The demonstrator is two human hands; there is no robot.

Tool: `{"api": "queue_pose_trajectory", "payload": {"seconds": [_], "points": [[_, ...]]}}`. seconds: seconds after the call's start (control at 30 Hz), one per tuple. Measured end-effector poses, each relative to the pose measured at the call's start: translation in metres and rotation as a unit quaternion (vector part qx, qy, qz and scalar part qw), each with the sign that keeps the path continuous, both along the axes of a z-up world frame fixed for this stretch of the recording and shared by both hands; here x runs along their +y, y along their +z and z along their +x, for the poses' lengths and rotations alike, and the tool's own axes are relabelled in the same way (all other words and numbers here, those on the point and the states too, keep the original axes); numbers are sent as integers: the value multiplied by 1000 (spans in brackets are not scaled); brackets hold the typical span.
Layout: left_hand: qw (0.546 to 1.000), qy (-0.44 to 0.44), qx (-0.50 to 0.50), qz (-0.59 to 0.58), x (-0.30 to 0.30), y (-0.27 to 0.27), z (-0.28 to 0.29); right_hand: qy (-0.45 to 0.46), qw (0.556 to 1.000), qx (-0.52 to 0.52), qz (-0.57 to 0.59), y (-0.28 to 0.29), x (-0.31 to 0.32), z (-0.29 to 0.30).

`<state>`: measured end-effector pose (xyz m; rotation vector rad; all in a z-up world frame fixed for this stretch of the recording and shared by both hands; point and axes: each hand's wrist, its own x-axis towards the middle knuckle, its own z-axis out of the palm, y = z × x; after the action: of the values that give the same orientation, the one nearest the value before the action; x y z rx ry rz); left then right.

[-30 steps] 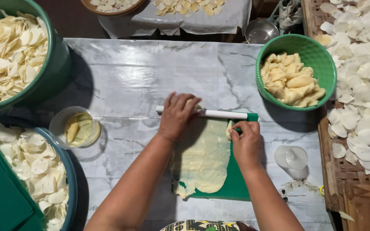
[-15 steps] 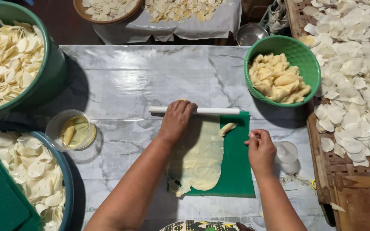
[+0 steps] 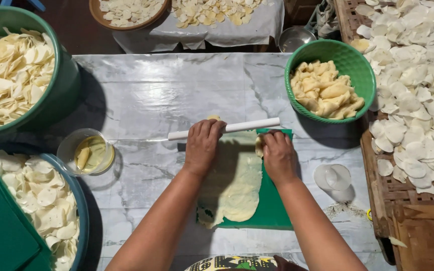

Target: Rolling out small pieces of dough on a mat using a small rolling pin to flatten them

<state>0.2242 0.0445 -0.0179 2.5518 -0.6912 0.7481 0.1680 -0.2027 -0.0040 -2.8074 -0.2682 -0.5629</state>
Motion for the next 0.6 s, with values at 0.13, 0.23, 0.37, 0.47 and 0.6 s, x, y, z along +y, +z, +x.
{"api": "queue_pose_trajectory", "payload": {"seconds": [0.13,0.23,0.37,0.47,0.6], "points": [[1000,3,6,7,4,14,-16,9,993,-4,119,-32,-9,8],[1000,10,15,23,9,10,-26,-33,955,23,294,-10,-11,4],[999,-17,27,40,0,-6,-35,-71,951,-58,296,13,-21,-5],[996,-58,55,47,-21,-1,-39,-44,974,-100,197,37,-10,-11],[992,-97,76,24,-47,-15,-30,-30,996,70,42,-3,0,-13]]}}
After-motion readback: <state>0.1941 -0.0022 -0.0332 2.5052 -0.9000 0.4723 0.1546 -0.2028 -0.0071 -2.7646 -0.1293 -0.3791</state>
